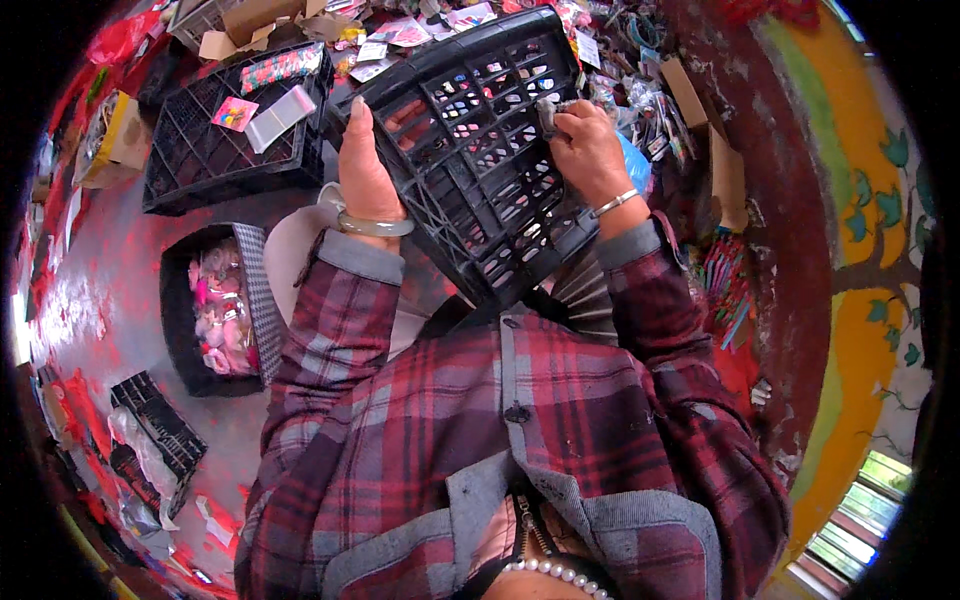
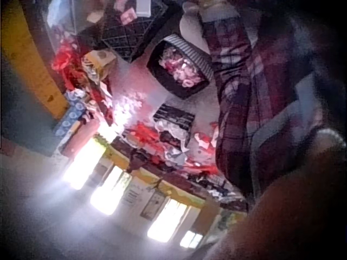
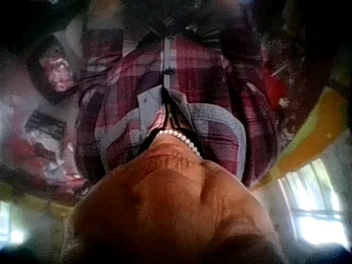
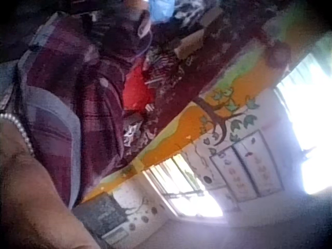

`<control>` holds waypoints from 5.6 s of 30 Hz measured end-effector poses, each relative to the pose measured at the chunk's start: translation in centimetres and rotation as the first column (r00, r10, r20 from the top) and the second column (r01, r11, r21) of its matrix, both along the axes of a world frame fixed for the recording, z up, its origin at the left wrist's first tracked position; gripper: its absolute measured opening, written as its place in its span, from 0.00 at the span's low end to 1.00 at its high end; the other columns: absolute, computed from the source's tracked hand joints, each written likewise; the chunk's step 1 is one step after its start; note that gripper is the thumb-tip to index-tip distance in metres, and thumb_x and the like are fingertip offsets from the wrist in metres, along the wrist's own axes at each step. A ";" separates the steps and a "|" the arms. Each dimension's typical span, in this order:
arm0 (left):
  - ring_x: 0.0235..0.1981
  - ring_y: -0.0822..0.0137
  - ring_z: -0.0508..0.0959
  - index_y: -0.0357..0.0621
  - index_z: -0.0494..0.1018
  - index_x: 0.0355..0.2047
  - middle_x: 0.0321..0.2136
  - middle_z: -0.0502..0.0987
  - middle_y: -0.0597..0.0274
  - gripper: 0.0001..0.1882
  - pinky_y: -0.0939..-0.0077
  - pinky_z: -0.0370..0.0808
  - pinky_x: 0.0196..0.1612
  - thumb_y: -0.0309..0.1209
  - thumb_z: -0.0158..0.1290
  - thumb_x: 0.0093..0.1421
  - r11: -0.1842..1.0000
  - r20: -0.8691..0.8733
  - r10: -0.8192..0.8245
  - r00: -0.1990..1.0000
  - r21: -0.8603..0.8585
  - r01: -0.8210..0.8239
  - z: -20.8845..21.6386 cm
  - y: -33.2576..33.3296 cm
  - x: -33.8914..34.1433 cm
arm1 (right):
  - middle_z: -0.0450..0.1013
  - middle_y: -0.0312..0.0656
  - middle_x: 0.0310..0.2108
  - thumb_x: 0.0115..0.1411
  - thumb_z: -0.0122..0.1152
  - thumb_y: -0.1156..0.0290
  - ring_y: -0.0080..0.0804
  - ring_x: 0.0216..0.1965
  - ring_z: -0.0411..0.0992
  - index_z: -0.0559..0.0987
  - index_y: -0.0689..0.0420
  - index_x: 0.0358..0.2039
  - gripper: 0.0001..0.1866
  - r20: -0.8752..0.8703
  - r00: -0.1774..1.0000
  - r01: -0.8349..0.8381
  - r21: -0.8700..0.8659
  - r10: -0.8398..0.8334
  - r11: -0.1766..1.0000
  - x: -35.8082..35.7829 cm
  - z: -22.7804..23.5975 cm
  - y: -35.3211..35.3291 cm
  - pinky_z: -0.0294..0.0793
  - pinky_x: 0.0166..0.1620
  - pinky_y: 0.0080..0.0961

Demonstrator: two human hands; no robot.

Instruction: The person wipes the interior and exterior surfaces of a black plastic crate with a cloth while sitting on the floor among scattered items.

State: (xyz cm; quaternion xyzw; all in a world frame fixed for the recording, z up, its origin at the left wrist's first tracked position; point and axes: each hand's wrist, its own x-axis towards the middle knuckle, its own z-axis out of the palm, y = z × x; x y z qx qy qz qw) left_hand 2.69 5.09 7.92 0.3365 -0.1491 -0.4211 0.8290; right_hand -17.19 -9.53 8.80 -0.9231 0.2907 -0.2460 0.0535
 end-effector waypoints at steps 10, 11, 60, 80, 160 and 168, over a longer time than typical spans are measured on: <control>0.37 0.65 0.76 0.37 0.68 0.47 0.38 0.76 0.54 0.26 0.72 0.74 0.41 0.49 0.45 0.61 0.999 -0.053 -0.014 0.998 -0.032 0.013 0.1 -0.2 0.2 | 0.72 0.41 0.33 0.43 0.52 0.79 0.35 0.36 0.71 0.78 0.59 0.36 0.17 0.386 0.918 -0.120 0.490 -0.091 0.863 -2.1 -1.2 0.5 0.70 0.39 0.27; 0.37 0.65 0.76 0.37 0.68 0.47 0.38 0.76 0.54 0.26 0.72 0.74 0.42 0.49 0.45 0.61 1.000 -0.049 -0.018 0.999 -0.022 0.017 0.2 -0.2 0.2 | 0.72 0.41 0.34 0.42 0.52 0.80 0.36 0.38 0.71 0.78 0.59 0.38 0.19 0.247 0.969 -0.076 0.186 0.029 0.980 -1.3 -1.0 1.3 0.70 0.41 0.27; 0.37 0.63 0.75 0.42 0.67 0.49 0.40 0.75 0.54 0.29 0.69 0.73 0.41 0.54 0.43 0.59 1.000 -0.045 -0.019 0.999 0.004 0.019 0.6 -0.1 -0.1 | 0.71 0.42 0.30 0.42 0.52 0.77 0.31 0.33 0.69 0.79 0.63 0.31 0.13 0.412 0.908 -0.111 0.413 -0.077 0.904 1.9 2.6 1.0 0.67 0.39 0.22; 0.44 0.51 0.73 0.36 0.64 0.53 0.44 0.73 0.50 0.50 0.60 0.67 0.52 0.71 0.25 0.52 0.915 -0.261 -0.393 0.882 -0.202 0.348 -2.5 0.4 3.0 | 0.66 0.47 0.42 0.46 0.54 0.79 0.46 0.41 0.66 0.74 0.58 0.43 0.19 0.383 0.856 -0.406 0.084 0.347 0.910 8.3 0.6 11.8 0.68 0.45 0.34; 0.48 0.55 0.71 0.33 0.65 0.50 0.47 0.71 0.49 0.23 0.59 0.68 0.50 0.40 0.41 0.62 0.999 -0.014 0.000 1.000 -0.045 0.000 -0.6 -0.6 0.5 | 0.69 0.47 0.35 0.42 0.56 0.75 0.47 0.38 0.69 0.74 0.58 0.36 0.16 0.305 0.950 0.034 0.113 -0.067 0.993 1.6 -2.2 6.8 0.71 0.39 0.36; 0.48 0.54 0.71 0.32 0.63 0.51 0.48 0.70 0.47 0.24 0.58 0.68 0.51 0.39 0.41 0.62 0.999 -0.041 -0.010 0.999 -0.050 0.008 -0.5 -0.7 0.7 | 0.70 0.47 0.31 0.44 0.52 0.76 0.40 0.34 0.71 0.77 0.62 0.33 0.13 0.341 0.940 -0.144 0.406 -0.003 0.902 2.5 -0.8 9.2 0.71 0.37 0.28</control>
